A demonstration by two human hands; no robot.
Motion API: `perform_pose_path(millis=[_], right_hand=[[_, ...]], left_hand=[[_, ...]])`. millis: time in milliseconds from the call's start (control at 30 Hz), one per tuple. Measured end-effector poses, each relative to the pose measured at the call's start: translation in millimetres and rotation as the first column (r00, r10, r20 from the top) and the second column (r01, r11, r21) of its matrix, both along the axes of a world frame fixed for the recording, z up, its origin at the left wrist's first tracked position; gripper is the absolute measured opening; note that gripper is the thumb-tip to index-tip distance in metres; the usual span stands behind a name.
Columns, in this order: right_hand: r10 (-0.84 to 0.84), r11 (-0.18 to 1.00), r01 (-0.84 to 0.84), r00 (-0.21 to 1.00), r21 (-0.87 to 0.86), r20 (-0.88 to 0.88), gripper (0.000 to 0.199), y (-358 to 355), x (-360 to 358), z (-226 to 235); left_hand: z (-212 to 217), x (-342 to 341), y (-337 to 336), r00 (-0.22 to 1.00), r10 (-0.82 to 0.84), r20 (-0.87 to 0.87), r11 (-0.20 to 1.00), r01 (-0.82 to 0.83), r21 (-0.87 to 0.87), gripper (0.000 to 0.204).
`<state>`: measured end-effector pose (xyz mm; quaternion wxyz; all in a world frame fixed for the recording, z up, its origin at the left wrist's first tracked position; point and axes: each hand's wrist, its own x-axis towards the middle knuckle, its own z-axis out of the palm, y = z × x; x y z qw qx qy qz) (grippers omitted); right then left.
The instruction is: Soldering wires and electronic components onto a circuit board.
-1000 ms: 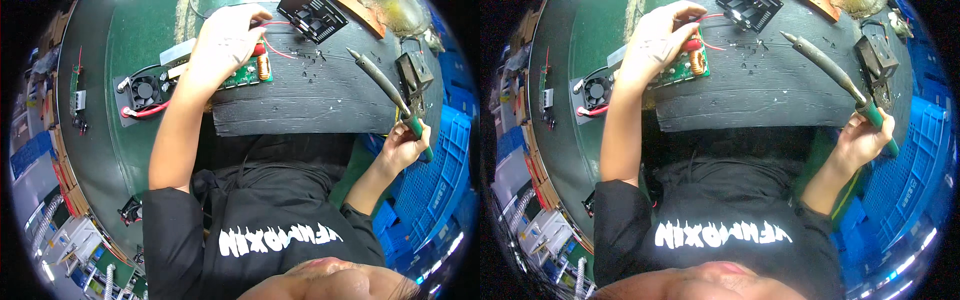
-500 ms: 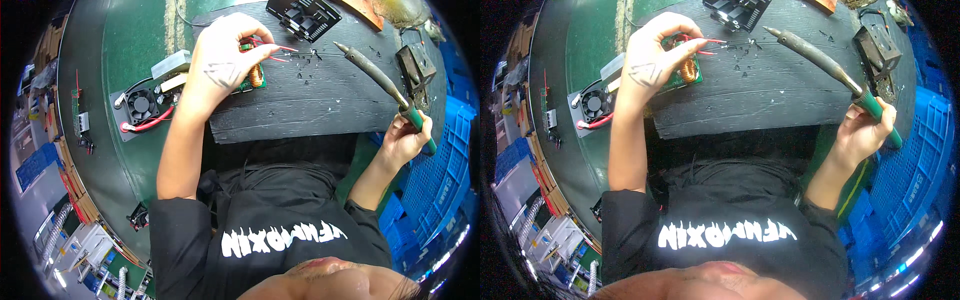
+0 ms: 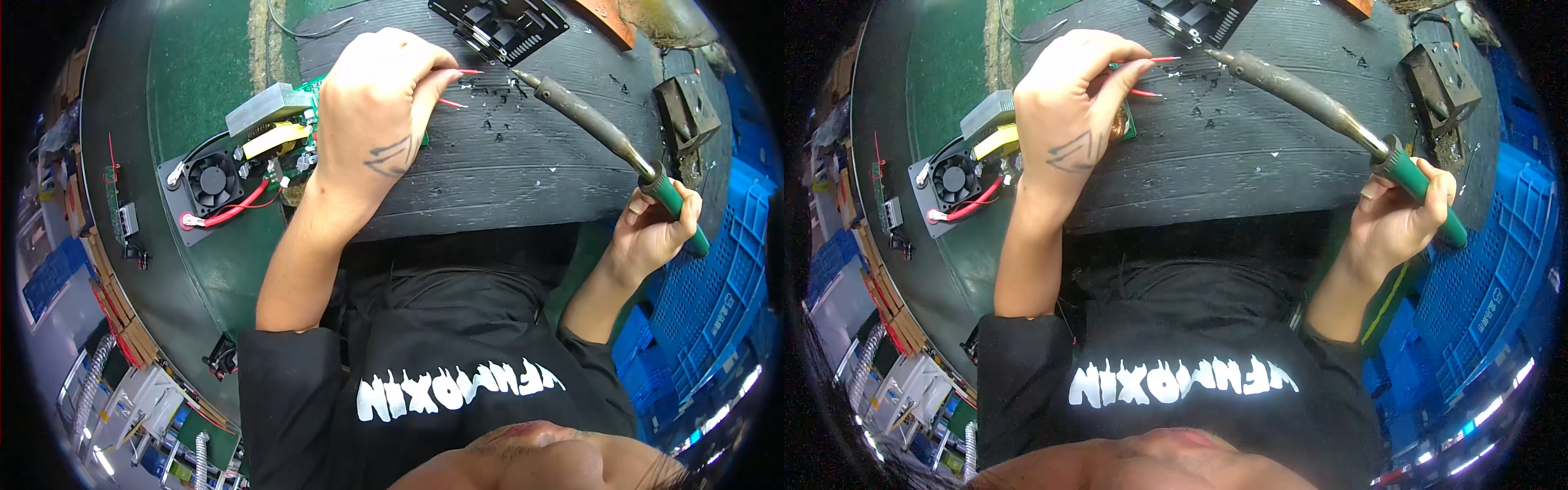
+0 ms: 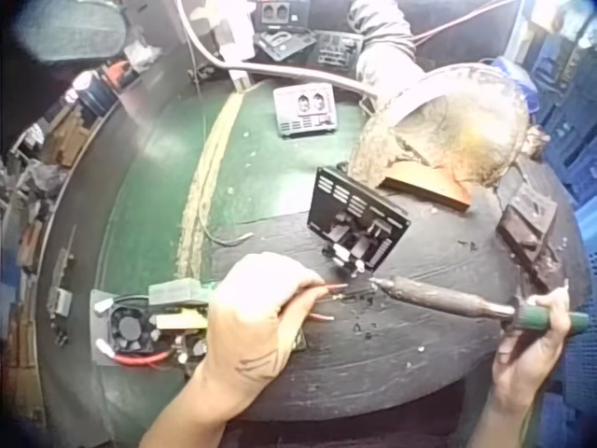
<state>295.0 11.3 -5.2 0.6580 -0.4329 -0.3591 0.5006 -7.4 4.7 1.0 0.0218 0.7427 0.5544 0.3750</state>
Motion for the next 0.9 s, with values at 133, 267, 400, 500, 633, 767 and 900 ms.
perform_pose_path(millis=[133,267,400,500,633,767,900], right_hand=[[-0.005,1.000,0.005,1.000,0.004,0.020,0.028,2,1,-1],[-0.040,0.999,0.040,0.999,-0.016,-0.014,0.028,4,1,-8],[-0.008,1.000,0.008,1.000,0.003,-0.030,0.028,4,9,-5],[-0.002,1.000,0.003,1.000,0.010,-0.012,0.028,4,7,-5],[-0.002,1.000,0.002,1.000,0.011,-0.023,0.029,5,8,-6],[0.030,0.999,-0.029,0.999,0.022,-0.037,0.029,5,5,-4],[0.002,1.000,-0.002,1.000,0.014,0.020,0.029,3,-1,-2]], left_hand=[[9,10,1,0.980,0.047,0.193,0.988,-0.017,-0.155,0.010],[15,15,-1,0.949,0.031,0.314,0.983,0.027,-0.180,0.008],[25,25,8,0.979,0.109,0.173,0.960,-0.059,-0.274,0.015],[-14,18,37,0.999,-0.050,-0.007,0.750,0.042,0.660,0.019],[-10,21,35,0.995,-0.071,-0.074,0.717,0.103,0.689,0.022],[35,27,3,0.995,0.036,-0.092,0.999,-0.038,-0.018,0.026],[35,29,2,0.995,0.060,-0.077,0.998,-0.062,-0.030,0.027]])
